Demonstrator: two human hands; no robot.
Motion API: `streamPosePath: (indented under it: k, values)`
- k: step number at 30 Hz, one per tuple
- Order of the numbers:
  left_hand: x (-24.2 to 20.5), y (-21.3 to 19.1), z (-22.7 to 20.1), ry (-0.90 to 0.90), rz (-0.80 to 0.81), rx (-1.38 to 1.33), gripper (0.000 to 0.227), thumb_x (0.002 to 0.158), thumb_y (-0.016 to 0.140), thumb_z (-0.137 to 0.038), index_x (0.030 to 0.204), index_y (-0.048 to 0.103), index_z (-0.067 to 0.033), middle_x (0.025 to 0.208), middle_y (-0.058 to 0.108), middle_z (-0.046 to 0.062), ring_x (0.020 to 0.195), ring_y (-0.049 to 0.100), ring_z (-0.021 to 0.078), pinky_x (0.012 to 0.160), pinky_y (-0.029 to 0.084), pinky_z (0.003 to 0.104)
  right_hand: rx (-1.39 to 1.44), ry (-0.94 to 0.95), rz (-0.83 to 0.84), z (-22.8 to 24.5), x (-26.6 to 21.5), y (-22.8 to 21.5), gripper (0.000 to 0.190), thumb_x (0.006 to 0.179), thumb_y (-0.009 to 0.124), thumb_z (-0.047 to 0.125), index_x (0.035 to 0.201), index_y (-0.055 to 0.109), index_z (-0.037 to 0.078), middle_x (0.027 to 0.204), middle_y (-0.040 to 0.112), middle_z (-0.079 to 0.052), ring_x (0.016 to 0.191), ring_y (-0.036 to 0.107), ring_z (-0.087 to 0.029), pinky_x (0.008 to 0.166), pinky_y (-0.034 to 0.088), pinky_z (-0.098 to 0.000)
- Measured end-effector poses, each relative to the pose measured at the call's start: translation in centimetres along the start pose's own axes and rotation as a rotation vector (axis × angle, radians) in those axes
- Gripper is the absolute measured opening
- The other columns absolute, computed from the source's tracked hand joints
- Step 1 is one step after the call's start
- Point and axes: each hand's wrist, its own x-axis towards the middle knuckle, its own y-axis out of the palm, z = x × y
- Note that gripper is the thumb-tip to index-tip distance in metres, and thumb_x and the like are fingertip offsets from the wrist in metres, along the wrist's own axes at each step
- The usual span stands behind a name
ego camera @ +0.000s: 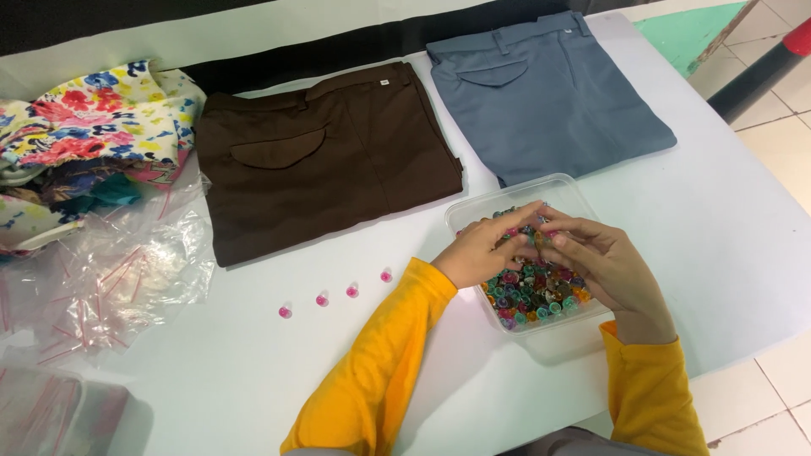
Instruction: Sorting small colored buttons from a container and placing them into small plastic bags.
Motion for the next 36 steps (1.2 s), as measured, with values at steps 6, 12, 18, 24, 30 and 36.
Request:
streamPosePath:
  k: [6,12,18,24,30,36]
  values:
    - [0.6,0.9,2.1,0.123,-0.149,0.112,0.040,0.108,0.044,-0.018,0.143,0.053,-0.0009,0.061,0.072,0.008,0.057,0.072,0.0157,0.073,0.061,0.028,-0.096,-0.050,-0.084,0.9,-0.3,1.7,0.026,0.094,0.064,0.004,0.118,0.070,-0.006,0.116,0.068,-0.022,0.091,0.072,-0.029,0.072,0.063,-0.0417]
    - [0.8,2.4,3.7,0.107,-0.329,0.300,0.027,0.106,0.031,-0.021,0.109,0.054,-0.0068,0.081,0.060,0.010,0.075,0.065,0.0252,0.070,0.056,0.038,-0.194,-0.100,-0.110,-0.9,0.2,0.4,0.024,0.097,0.064,0.000,0.120,0.069,-0.004,0.084,0.067,-0.017,0.069,0.066,-0.020,0.060,0.058,-0.0323]
    - [-1.4,4.1,2.6,0.366,-0.458,0.488,0.009,0.091,0.046,-0.020,0.094,0.049,-0.0123,0.082,0.038,0.002,0.062,0.059,0.0255,0.057,0.052,0.036,-0.279,-0.129,-0.118,0.4,-0.4,2.3,0.024,0.099,0.061,0.002,0.121,0.070,-0.001,0.091,0.069,-0.019,0.080,0.068,-0.022,0.079,0.058,-0.0393]
    - [-1.6,3.1,6.2,0.539,-0.480,0.378,0.013,0.098,0.038,-0.021,0.091,0.048,-0.0157,0.085,0.035,-0.002,0.065,0.056,0.0250,0.058,0.053,0.035,-0.294,-0.280,-0.062,-0.9,0.7,1.8,0.031,0.103,0.057,0.004,0.133,0.060,-0.002,0.091,0.070,-0.016,0.079,0.067,-0.017,0.080,0.056,-0.0323]
    - [-8.7,-2.7,8.9,0.495,-0.667,0.330,0.017,0.093,0.039,-0.007,0.102,0.053,-0.0074,0.095,0.055,0.011,0.084,0.056,0.0266,0.079,0.046,0.038,-0.235,-0.169,-0.095,3.2,-2.3,7.9,0.012,0.098,0.062,0.005,0.108,0.063,0.000,0.093,0.074,-0.016,0.085,0.072,-0.023,0.085,0.060,-0.0334]
    - [-18.8,-6.8,10.2,0.535,-0.622,0.869,0.016,0.086,0.064,-0.004,0.102,0.063,-0.0053,0.091,0.067,0.007,0.079,0.067,0.0256,0.068,0.051,0.036,-0.530,-0.355,0.389,2.5,-4.4,16.4,0.015,0.087,0.074,0.013,0.100,0.079,0.012,0.095,0.083,0.001,0.081,0.075,-0.007,0.075,0.058,-0.0213]
